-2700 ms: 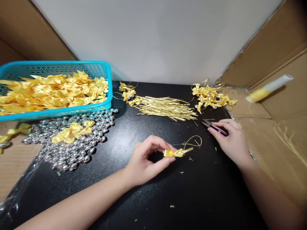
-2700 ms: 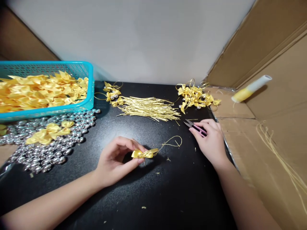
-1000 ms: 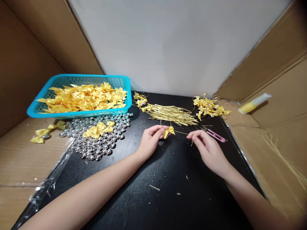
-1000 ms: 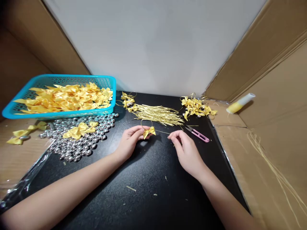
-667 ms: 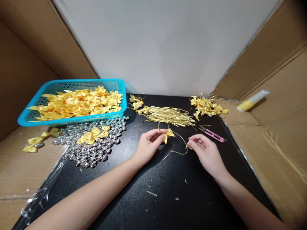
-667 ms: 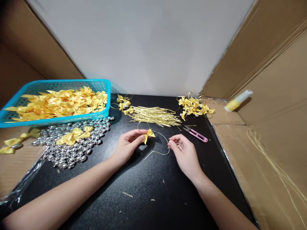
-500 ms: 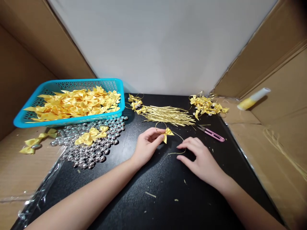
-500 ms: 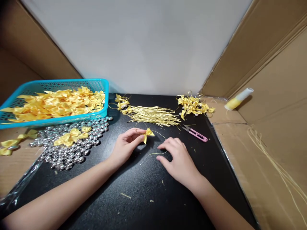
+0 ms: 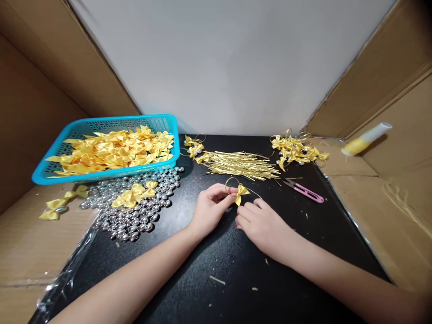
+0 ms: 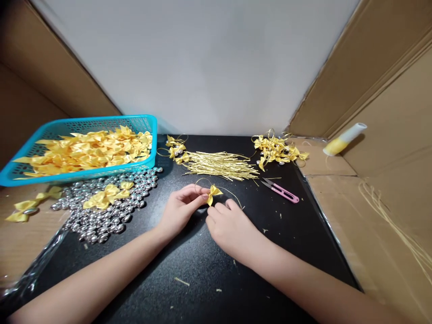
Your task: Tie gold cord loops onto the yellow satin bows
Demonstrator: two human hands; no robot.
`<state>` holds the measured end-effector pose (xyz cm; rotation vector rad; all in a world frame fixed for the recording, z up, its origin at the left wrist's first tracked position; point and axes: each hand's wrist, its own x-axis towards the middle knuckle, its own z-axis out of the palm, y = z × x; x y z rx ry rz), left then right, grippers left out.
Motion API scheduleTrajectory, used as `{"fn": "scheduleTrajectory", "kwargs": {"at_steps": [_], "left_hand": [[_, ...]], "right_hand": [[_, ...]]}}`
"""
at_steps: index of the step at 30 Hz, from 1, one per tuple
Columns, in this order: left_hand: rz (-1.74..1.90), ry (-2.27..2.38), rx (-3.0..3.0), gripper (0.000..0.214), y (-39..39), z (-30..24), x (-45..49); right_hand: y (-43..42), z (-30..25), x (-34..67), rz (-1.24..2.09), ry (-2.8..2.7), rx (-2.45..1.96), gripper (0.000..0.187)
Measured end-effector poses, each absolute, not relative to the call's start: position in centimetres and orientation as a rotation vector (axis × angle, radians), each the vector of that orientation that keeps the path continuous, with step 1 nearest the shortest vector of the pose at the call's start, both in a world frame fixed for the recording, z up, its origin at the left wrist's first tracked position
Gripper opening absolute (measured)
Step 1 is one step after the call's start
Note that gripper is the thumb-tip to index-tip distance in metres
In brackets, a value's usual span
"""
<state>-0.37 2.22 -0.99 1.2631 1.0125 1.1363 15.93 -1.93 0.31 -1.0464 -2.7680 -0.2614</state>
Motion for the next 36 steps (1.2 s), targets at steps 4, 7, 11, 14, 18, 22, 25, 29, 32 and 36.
{"fn": "scheduleTrajectory", "kwargs": {"at_steps": [4,7,11,14,18,22,25,29,32,36], "left_hand": [[1.123,1.018,1.309,0.006,2.1,-1.3,-0.3],[1.102,1.041,1.433,0.007,2.0,-1.4,-0.3],[1.032,1.084,1.686,0.01,1.7,-1.5,-0.4],[1.0,1.162,1.882,0.011,1.6,-1.4,-0.4],[0.995,1.232,2.05,0.009,1.6,-1.2,-0.4],[0.963,1.253,2.09,0.008,1.5,-1.0,-0.4],[0.937,1.26,2.093,0.012,1.5,-0.8,-0.3],[0.946,1.241,2.09,0.026,1.3,-0.7,-0.3],[1.111,1.277,2.056,0.028,1.1,-0.5,-0.5],[1.378,1.151,2.114,0.015,0.7,0.0,-1.1]], "right_hand": [[-3.4,-0.5,16.4,-0.299,-2.701,-1.142,0.013],[-3.6,-0.3,17.3,0.009,-2.594,-1.263,0.013],[-3.4,0.5,18.9,0.409,-2.306,-1.451,0.018],[-3.2,0.9,19.5,0.506,-2.315,-1.371,0.004],[-2.4,1.4,19.1,0.443,-2.584,-1.199,0.012],[-1.5,2.0,17.9,0.146,-2.827,-1.083,0.014],[-2.0,2.1,17.0,-0.182,-2.889,-1.022,0.021],[-3.2,1.5,16.4,-0.377,-2.867,-1.027,0.026],[-3.6,0.8,16.6,-0.379,-2.848,-1.137,0.027],[-3.4,0.4,17.5,-0.118,-2.728,-1.314,0.019]]}}
